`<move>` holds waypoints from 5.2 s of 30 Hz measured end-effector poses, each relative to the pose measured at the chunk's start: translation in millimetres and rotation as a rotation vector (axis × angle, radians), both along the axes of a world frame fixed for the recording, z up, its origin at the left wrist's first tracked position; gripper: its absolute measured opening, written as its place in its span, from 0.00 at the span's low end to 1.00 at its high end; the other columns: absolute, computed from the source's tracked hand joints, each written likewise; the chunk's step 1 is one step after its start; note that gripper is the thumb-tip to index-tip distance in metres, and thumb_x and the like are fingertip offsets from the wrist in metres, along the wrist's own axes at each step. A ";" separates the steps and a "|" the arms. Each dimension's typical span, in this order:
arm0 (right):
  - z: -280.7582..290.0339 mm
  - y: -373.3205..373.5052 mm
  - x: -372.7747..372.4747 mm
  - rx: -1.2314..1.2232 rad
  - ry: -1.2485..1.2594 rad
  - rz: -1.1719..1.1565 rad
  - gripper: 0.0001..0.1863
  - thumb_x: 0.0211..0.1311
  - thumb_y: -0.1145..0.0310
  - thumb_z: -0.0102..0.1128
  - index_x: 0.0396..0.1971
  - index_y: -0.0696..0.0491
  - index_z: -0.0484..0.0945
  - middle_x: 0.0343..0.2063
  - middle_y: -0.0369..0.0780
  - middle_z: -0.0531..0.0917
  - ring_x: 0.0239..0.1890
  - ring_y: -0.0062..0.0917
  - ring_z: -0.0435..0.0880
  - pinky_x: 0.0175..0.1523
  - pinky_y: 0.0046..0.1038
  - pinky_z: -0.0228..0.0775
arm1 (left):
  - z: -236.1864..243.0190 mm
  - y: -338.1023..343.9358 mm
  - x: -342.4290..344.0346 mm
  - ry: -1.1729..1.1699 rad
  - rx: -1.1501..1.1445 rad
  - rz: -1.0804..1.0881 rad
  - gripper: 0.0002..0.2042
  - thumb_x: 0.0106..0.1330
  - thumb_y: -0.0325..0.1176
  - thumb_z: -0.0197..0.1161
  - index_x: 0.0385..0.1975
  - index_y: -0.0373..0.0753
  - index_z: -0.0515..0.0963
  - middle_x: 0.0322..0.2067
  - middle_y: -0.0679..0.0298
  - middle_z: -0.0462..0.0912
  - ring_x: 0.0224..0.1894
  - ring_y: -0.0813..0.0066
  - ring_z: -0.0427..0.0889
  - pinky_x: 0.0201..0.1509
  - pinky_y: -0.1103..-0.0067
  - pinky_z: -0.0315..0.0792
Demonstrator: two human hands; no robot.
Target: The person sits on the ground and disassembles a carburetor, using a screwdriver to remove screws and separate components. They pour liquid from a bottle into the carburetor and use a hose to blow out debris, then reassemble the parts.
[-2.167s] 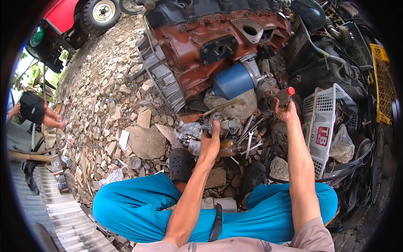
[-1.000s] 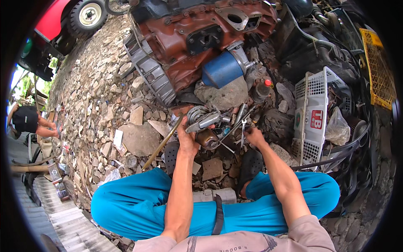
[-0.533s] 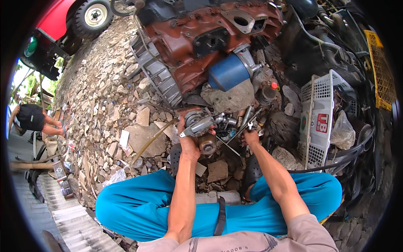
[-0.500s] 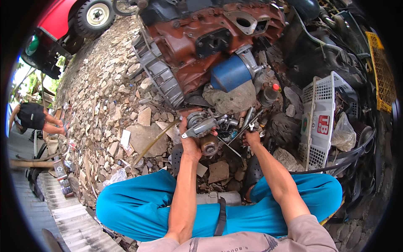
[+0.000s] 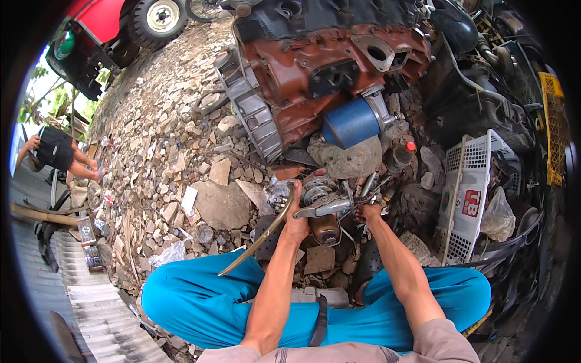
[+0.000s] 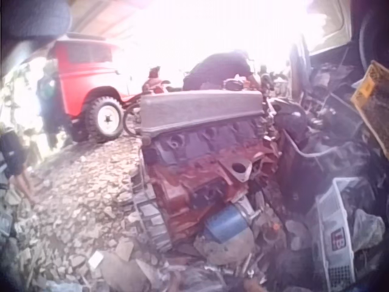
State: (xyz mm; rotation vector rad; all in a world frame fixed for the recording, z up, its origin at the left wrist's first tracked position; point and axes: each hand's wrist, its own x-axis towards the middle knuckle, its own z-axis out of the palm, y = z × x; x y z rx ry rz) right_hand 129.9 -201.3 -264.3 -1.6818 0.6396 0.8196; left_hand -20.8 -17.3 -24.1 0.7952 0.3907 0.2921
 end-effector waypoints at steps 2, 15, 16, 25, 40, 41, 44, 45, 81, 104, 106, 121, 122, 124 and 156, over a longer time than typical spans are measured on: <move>0.3 0.4 -5.5 0.044 -0.038 -0.009 0.09 0.62 0.70 0.66 0.26 0.59 0.78 0.22 0.39 0.81 0.22 0.28 0.82 0.24 0.32 0.77 | -2.2 4.9 -3.7 -0.076 0.053 -0.082 0.37 0.67 0.68 0.48 0.63 0.41 0.69 0.48 0.58 0.80 0.49 0.66 0.82 0.51 0.68 0.80; -4.5 -16.4 0.8 0.039 0.067 0.090 0.10 0.61 0.64 0.62 0.26 0.54 0.76 0.21 0.38 0.78 0.22 0.29 0.82 0.25 0.32 0.75 | 14.4 6.8 -5.2 -0.086 0.079 0.019 0.36 0.67 0.63 0.52 0.61 0.36 0.71 0.45 0.59 0.82 0.44 0.70 0.82 0.50 0.74 0.77; -6.1 -24.8 4.9 0.074 0.083 0.067 0.10 0.61 0.64 0.63 0.26 0.53 0.75 0.20 0.38 0.77 0.22 0.28 0.81 0.25 0.32 0.74 | 15.4 5.0 -2.3 -0.100 0.077 0.021 0.34 0.69 0.61 0.51 0.61 0.36 0.72 0.43 0.59 0.83 0.41 0.71 0.83 0.46 0.74 0.78; 70.9 -64.2 38.3 -0.089 0.189 0.615 0.12 0.52 0.66 0.74 0.36 0.52 0.84 0.23 0.35 0.80 0.31 0.24 0.80 0.34 0.28 0.76 | 4.1 3.7 -1.0 -0.130 0.238 0.022 0.34 0.71 0.62 0.46 0.61 0.36 0.71 0.49 0.61 0.80 0.50 0.71 0.80 0.57 0.73 0.75; 386.2 7.5 -20.2 0.413 -1.001 0.691 0.06 0.62 0.75 0.66 0.37 0.60 0.85 0.28 0.39 0.86 0.29 0.18 0.83 0.32 0.20 0.76 | 2.7 8.2 12.5 -0.025 0.007 -0.166 0.26 0.75 0.54 0.39 0.61 0.41 0.68 0.49 0.58 0.77 0.40 0.70 0.83 0.28 0.74 0.83; 384.7 18.8 -30.7 0.407 -1.023 0.765 0.06 0.61 0.76 0.67 0.37 0.61 0.85 0.28 0.39 0.87 0.29 0.17 0.82 0.32 0.20 0.75 | 3.1 8.1 10.7 -0.019 0.031 -0.144 0.26 0.76 0.54 0.38 0.61 0.41 0.67 0.47 0.58 0.77 0.39 0.70 0.83 0.28 0.74 0.83; 371.3 46.3 -50.9 0.355 -1.213 0.919 0.06 0.58 0.77 0.68 0.35 0.61 0.85 0.26 0.42 0.86 0.26 0.19 0.83 0.32 0.23 0.73 | -1.7 2.2 6.2 0.004 0.123 -0.079 0.26 0.77 0.53 0.35 0.60 0.40 0.67 0.42 0.57 0.79 0.36 0.69 0.83 0.28 0.75 0.82; 368.0 48.1 -50.2 0.351 -1.234 0.957 0.06 0.58 0.77 0.68 0.34 0.61 0.85 0.26 0.43 0.86 0.26 0.21 0.83 0.32 0.24 0.73 | -5.0 0.9 5.2 0.018 0.170 -0.052 0.26 0.77 0.54 0.34 0.60 0.40 0.67 0.40 0.57 0.79 0.34 0.69 0.83 0.28 0.74 0.82; 348.3 49.8 -28.1 0.503 -1.329 1.070 0.12 0.45 0.85 0.65 0.34 0.61 0.86 0.34 0.47 0.88 0.38 0.34 0.89 0.43 0.28 0.81 | 0.0 29.3 -11.7 0.284 0.204 -0.176 0.22 0.78 0.45 0.36 0.49 0.36 0.75 0.29 0.59 0.83 0.22 0.71 0.80 0.27 0.76 0.78; 332.3 54.0 -28.5 0.520 -1.347 1.023 0.11 0.49 0.81 0.65 0.35 0.60 0.85 0.32 0.45 0.87 0.36 0.37 0.88 0.42 0.30 0.79 | -11.0 37.3 -11.6 0.189 0.282 -0.085 0.20 0.78 0.43 0.37 0.58 0.38 0.69 0.36 0.59 0.83 0.25 0.71 0.81 0.25 0.77 0.77; 336.6 49.6 -21.3 0.452 -1.344 1.101 0.11 0.49 0.81 0.66 0.35 0.60 0.85 0.32 0.45 0.87 0.36 0.37 0.88 0.42 0.31 0.79 | -15.8 39.3 -11.1 0.198 0.284 -0.048 0.21 0.77 0.44 0.37 0.56 0.37 0.70 0.35 0.59 0.83 0.24 0.71 0.81 0.25 0.78 0.77; 334.0 56.5 -42.0 0.502 -1.391 0.967 0.10 0.49 0.81 0.64 0.34 0.61 0.85 0.33 0.47 0.87 0.36 0.38 0.87 0.40 0.32 0.79 | -14.4 26.6 -7.6 0.130 0.179 -0.005 0.27 0.76 0.52 0.35 0.52 0.37 0.74 0.33 0.59 0.84 0.22 0.69 0.81 0.24 0.76 0.78; 335.2 52.7 -36.4 0.459 -1.387 0.994 0.10 0.49 0.81 0.64 0.35 0.61 0.85 0.34 0.47 0.87 0.36 0.38 0.87 0.40 0.32 0.79 | -11.8 27.6 -4.2 0.106 0.167 -0.017 0.27 0.76 0.52 0.35 0.53 0.37 0.73 0.34 0.59 0.84 0.22 0.69 0.81 0.24 0.75 0.78; 344.7 51.1 -35.0 0.370 -1.331 1.077 0.10 0.50 0.81 0.64 0.35 0.61 0.85 0.33 0.46 0.87 0.36 0.38 0.87 0.40 0.32 0.78 | -33.5 41.8 -12.6 0.022 0.190 -0.023 0.26 0.76 0.54 0.36 0.54 0.37 0.70 0.41 0.57 0.82 0.33 0.68 0.83 0.32 0.74 0.81; 358.6 71.7 -97.1 0.350 -1.225 0.683 0.08 0.57 0.77 0.62 0.37 0.62 0.83 0.28 0.48 0.85 0.27 0.34 0.87 0.33 0.28 0.76 | -11.3 31.1 -4.3 -0.174 0.452 0.435 0.38 0.64 0.70 0.51 0.59 0.39 0.61 0.41 0.59 0.78 0.42 0.70 0.80 0.46 0.75 0.75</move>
